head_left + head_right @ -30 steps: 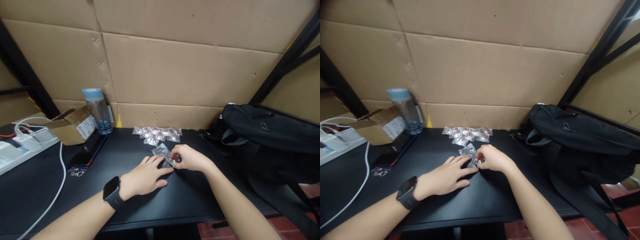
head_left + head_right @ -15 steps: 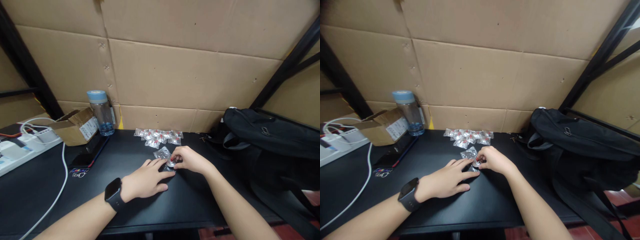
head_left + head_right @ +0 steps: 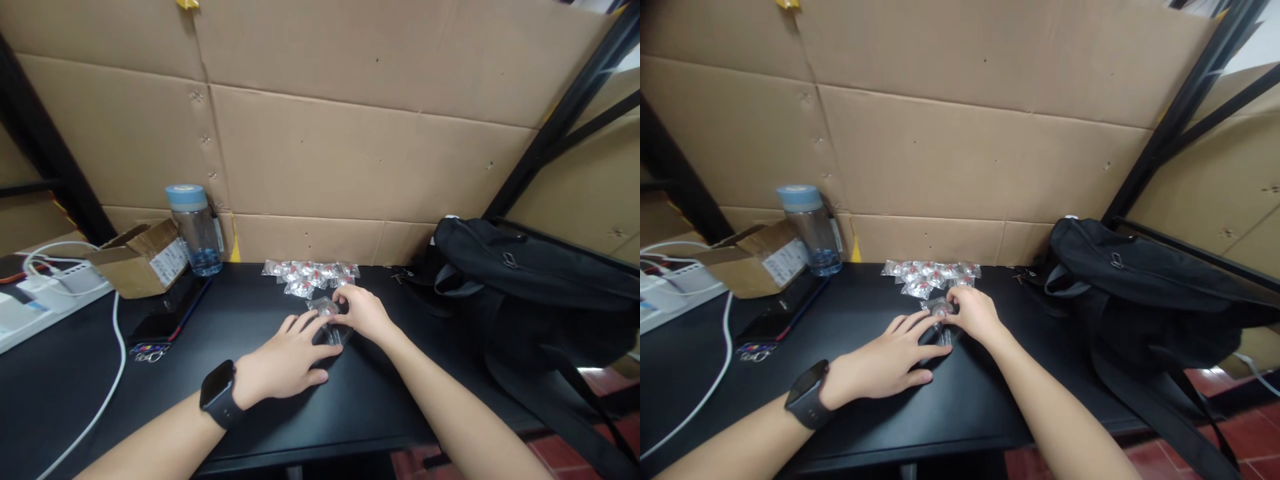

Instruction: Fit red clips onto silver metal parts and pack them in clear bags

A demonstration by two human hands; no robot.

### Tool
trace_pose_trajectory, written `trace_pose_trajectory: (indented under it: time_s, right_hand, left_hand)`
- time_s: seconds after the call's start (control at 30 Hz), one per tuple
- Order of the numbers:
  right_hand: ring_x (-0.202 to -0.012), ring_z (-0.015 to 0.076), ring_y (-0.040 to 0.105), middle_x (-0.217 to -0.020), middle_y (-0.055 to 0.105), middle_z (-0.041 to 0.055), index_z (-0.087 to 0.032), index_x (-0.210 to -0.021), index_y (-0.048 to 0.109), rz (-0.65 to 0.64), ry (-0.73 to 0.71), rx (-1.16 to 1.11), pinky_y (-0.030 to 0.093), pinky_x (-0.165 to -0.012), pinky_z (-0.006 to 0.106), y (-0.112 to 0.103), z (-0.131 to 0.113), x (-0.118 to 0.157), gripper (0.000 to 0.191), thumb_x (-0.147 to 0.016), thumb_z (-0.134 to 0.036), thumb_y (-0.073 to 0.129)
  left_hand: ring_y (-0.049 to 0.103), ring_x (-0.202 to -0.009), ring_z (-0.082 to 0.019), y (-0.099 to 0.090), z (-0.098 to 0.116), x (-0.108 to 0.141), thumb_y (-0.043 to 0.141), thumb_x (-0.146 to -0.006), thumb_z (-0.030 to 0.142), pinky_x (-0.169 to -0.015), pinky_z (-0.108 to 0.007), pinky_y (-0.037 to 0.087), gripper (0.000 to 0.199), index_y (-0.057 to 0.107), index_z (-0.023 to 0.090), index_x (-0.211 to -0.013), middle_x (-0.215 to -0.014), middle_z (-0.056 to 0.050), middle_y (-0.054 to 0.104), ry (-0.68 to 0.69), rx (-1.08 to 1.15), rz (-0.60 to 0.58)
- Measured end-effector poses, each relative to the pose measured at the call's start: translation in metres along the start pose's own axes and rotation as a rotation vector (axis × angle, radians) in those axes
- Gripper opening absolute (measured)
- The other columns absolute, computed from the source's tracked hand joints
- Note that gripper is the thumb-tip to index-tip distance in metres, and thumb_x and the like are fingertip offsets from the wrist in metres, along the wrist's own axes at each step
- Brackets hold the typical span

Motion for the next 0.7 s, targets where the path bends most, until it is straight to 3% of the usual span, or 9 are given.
trace_pose_trajectory:
  time_s: [0.17, 0.27, 0.33, 0.43, 0.5, 0.57, 0.7]
  right_hand:
    - [-0.084, 0.0168, 0.061, -0.094, 0.067, -0.0011, -0.026, -0.096, 0.065, 0.04, 0.016, -0.021, 0.039, -0.066, 0.025, 0.005, 0.003, -0.003, 0.029, -0.073, -0.032, 0.082]
    - [-0.084, 0.0172, 0.061, -0.099, 0.066, 0.0022, -0.024, -0.105, 0.067, -0.108, -0.165, -0.16, 0.045, -0.07, 0.026, -0.003, 0.009, -0.003, 0.034, -0.076, -0.036, 0.08]
    - [-0.082, 0.0164, 0.061, -0.098, 0.067, 0.0042, -0.021, -0.106, 0.067, -0.189, -0.271, -0.281, 0.047, -0.073, 0.027, -0.012, 0.014, -0.003, 0.023, -0.088, -0.036, 0.067]
    - [-0.08, 0.0147, 0.061, -0.097, 0.067, 0.0048, -0.019, -0.104, 0.067, -0.175, -0.284, -0.339, 0.048, -0.076, 0.027, -0.023, 0.023, -0.002, 0.019, -0.097, -0.024, 0.049]
    - [-0.077, 0.0138, 0.059, -0.098, 0.066, 0.0037, -0.019, -0.105, 0.065, -0.208, -0.287, -0.324, 0.048, -0.072, 0.025, -0.023, 0.026, -0.002, 0.018, -0.087, -0.018, 0.063]
    - [-0.074, 0.0131, 0.058, -0.097, 0.065, 0.0021, -0.02, -0.103, 0.066, -0.271, -0.309, -0.329, 0.047, -0.068, 0.023, -0.018, 0.027, -0.002, 0.031, -0.074, -0.016, 0.076]
    - [-0.077, 0.0133, 0.059, -0.093, 0.066, 0.0028, -0.019, -0.088, 0.072, -0.278, -0.346, -0.395, 0.048, -0.07, 0.024, -0.013, 0.023, -0.004, 0.009, -0.081, -0.024, 0.072]
  left_hand:
    - [0.028, -0.143, -0.039, -0.008, 0.0, 0.001, 0.065, -0.088, 0.04, -0.111, -0.058, 0.031, 0.049, 0.054, 0.046, -0.136, -0.155, -0.003, 0.035, 0.021, 0.013, 0.013]
    - [0.038, -0.135, -0.034, -0.018, -0.003, 0.001, 0.062, -0.09, 0.038, -0.107, -0.052, 0.036, 0.041, 0.057, 0.043, -0.131, -0.144, -0.003, 0.046, 0.028, 0.033, 0.028]
    - [0.047, -0.126, -0.03, -0.023, -0.005, -0.001, 0.062, -0.089, 0.033, -0.103, -0.046, 0.041, 0.046, 0.052, 0.039, -0.133, -0.138, -0.005, 0.049, 0.011, 0.063, 0.068]
    - [0.052, -0.116, -0.027, -0.023, -0.011, -0.009, 0.065, -0.085, 0.025, -0.098, -0.041, 0.043, 0.055, 0.045, 0.03, -0.136, -0.132, -0.007, 0.052, -0.068, 0.073, 0.177]
    - [0.054, -0.113, -0.026, -0.017, -0.015, -0.015, 0.065, -0.084, 0.023, -0.096, -0.039, 0.042, 0.045, 0.051, 0.026, -0.127, -0.123, -0.006, 0.057, -0.121, 0.05, 0.237]
    - [0.057, -0.108, -0.025, -0.011, -0.019, -0.021, 0.066, -0.086, 0.026, -0.092, -0.037, 0.042, 0.027, 0.058, 0.024, -0.112, -0.112, -0.005, 0.062, -0.157, 0.044, 0.271]
    - [0.062, -0.097, -0.021, -0.008, -0.024, -0.025, 0.059, -0.092, 0.031, -0.087, -0.034, 0.042, 0.009, 0.063, 0.023, -0.093, -0.096, -0.002, 0.068, -0.205, 0.138, 0.297]
Point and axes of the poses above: each hand's wrist, its own x-axis away from the middle knuckle, its own y-axis out of the palm, z = x × y, the point moved 1 cm from there along -x, towards the middle knuckle
